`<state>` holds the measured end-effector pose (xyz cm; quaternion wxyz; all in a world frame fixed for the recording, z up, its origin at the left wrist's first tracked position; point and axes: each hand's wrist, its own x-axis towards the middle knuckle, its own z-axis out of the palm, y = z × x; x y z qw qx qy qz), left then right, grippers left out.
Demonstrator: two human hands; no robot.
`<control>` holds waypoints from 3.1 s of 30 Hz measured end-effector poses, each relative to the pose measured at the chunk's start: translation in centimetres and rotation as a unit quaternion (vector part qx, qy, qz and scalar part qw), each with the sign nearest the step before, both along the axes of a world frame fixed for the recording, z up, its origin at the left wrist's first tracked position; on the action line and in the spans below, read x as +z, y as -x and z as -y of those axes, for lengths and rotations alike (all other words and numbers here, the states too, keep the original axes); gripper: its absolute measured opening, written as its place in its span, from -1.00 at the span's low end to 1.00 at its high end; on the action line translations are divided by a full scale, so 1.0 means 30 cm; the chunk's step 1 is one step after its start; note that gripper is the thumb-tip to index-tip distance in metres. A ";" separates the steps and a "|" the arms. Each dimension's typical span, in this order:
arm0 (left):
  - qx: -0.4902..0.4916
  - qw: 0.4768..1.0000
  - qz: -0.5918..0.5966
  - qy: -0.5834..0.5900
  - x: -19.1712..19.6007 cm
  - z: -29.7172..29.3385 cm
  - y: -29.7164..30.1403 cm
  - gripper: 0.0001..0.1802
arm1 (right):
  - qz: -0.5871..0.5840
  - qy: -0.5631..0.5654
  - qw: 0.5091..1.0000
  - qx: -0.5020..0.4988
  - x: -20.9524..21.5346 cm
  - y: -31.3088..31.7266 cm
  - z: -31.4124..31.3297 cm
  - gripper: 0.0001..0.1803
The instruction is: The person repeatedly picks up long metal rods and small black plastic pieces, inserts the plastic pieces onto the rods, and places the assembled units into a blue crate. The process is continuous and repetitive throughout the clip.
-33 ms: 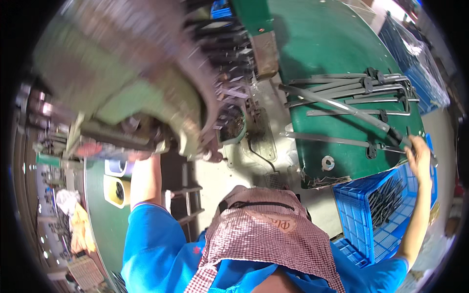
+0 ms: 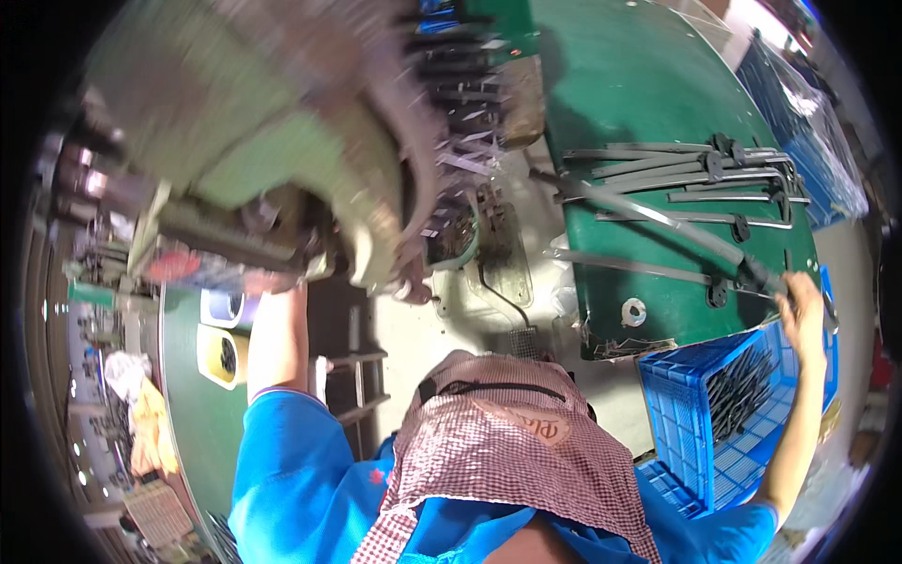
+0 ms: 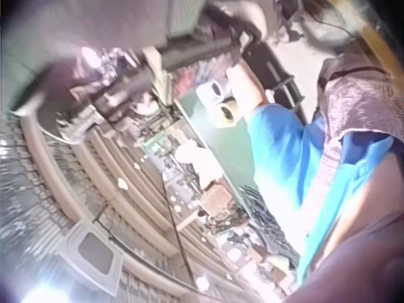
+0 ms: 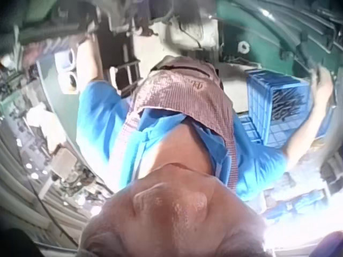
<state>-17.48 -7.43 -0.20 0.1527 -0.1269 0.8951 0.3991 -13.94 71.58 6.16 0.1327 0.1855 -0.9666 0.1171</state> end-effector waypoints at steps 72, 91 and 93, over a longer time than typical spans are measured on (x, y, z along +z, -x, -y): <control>0.248 0.831 -0.209 -0.452 0.015 -0.370 -0.523 -0.52 | 0.098 0.380 0.835 0.387 -0.237 -0.180 1.795 -0.57; 0.190 0.926 -0.201 -0.258 0.040 -0.301 -0.588 -0.65 | 0.065 0.416 0.887 0.193 -0.239 -0.103 1.686 -0.70; 0.211 0.930 -0.269 -0.135 0.015 -0.246 -0.589 -0.59 | 0.064 0.413 0.889 0.189 -0.257 -0.082 1.704 -0.71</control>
